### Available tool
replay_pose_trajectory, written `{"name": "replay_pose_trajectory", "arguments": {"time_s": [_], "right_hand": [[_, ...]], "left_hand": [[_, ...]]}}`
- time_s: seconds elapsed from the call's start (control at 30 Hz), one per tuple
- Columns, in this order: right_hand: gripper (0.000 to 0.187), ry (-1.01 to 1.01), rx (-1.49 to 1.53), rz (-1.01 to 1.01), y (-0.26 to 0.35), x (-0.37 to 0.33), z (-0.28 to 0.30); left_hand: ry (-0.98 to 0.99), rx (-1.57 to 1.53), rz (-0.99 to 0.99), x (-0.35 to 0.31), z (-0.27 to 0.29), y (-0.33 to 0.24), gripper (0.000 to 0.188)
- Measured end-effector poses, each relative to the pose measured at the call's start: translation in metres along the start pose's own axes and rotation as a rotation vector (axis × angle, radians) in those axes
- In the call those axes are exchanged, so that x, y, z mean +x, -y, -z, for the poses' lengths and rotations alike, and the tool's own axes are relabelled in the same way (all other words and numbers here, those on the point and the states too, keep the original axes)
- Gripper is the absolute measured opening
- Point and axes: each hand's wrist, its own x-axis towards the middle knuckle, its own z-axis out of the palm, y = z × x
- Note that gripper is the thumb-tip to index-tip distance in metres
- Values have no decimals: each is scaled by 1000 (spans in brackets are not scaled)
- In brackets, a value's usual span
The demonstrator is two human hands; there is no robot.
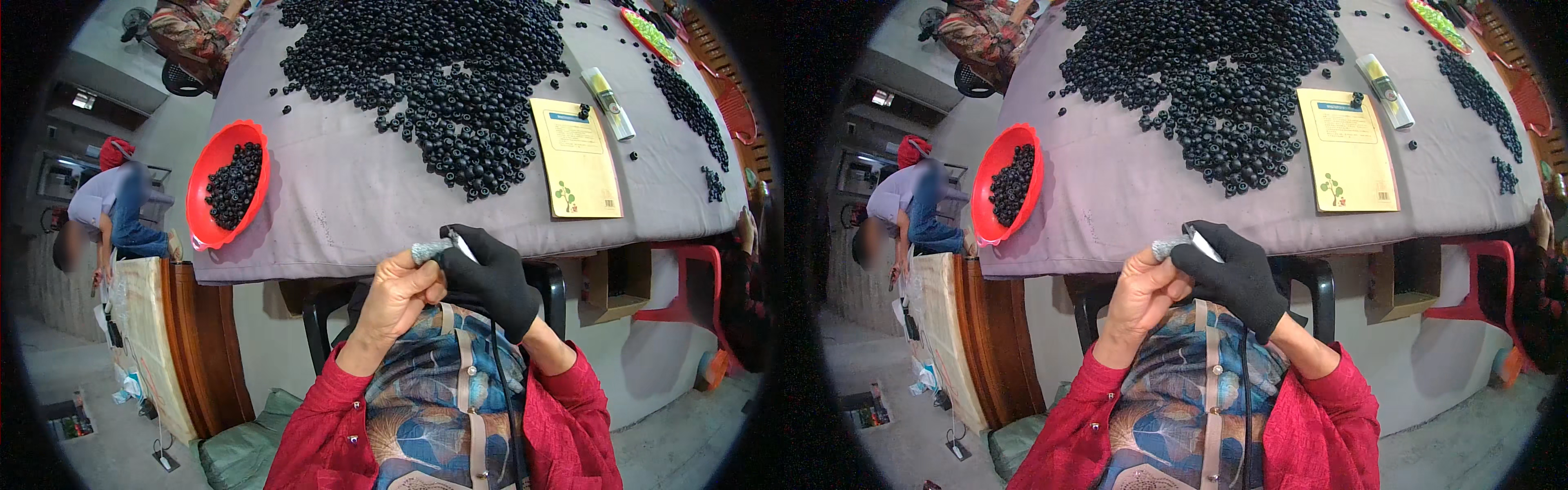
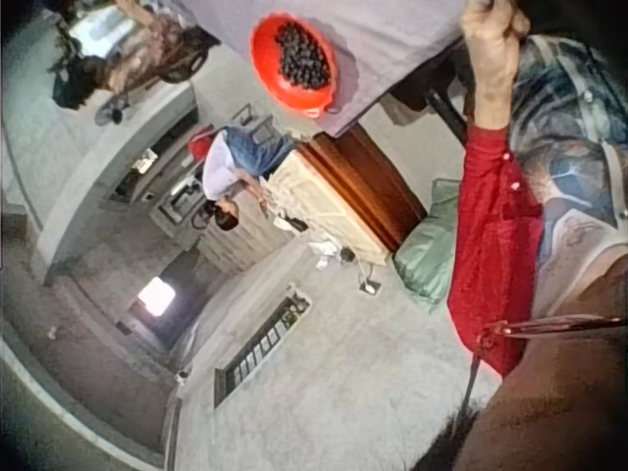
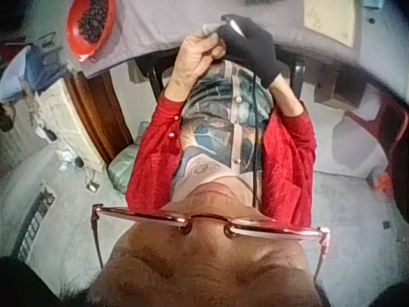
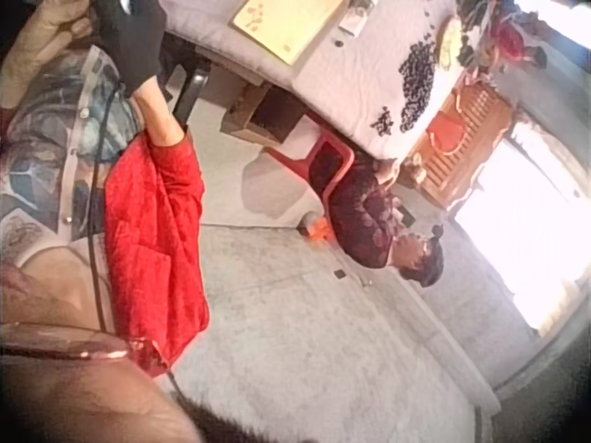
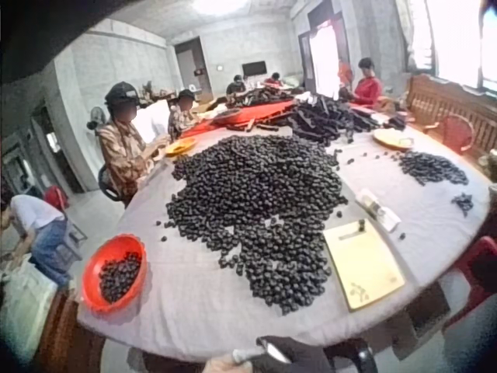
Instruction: The person trims small plastic parts with a trimming tool at a workbench.
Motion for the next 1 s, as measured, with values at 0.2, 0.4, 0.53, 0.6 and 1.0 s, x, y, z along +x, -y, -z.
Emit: {"name": "replay_pose_trajectory", "arguments": {"time_s": [0.2,0.4,0.53,0.6,1.0], "right_hand": [[33,-56,-207,22,-6,0,-3],[32,-17,-264,279,-25,5,-4],[28,-123,-319,19,-17,3,-2],[28,-135,-292,17,-20,6,3],[32,-68,-383,120,-25,10,8]], "left_hand": [[-85,-29,146,1,-2,3,9],[-64,-61,64,-1,10,-4,11],[-102,-181,-175,6,41,-51,12],[-243,-78,-401,12,76,-89,8],[-454,273,-478,35,103,-129,10]]}}
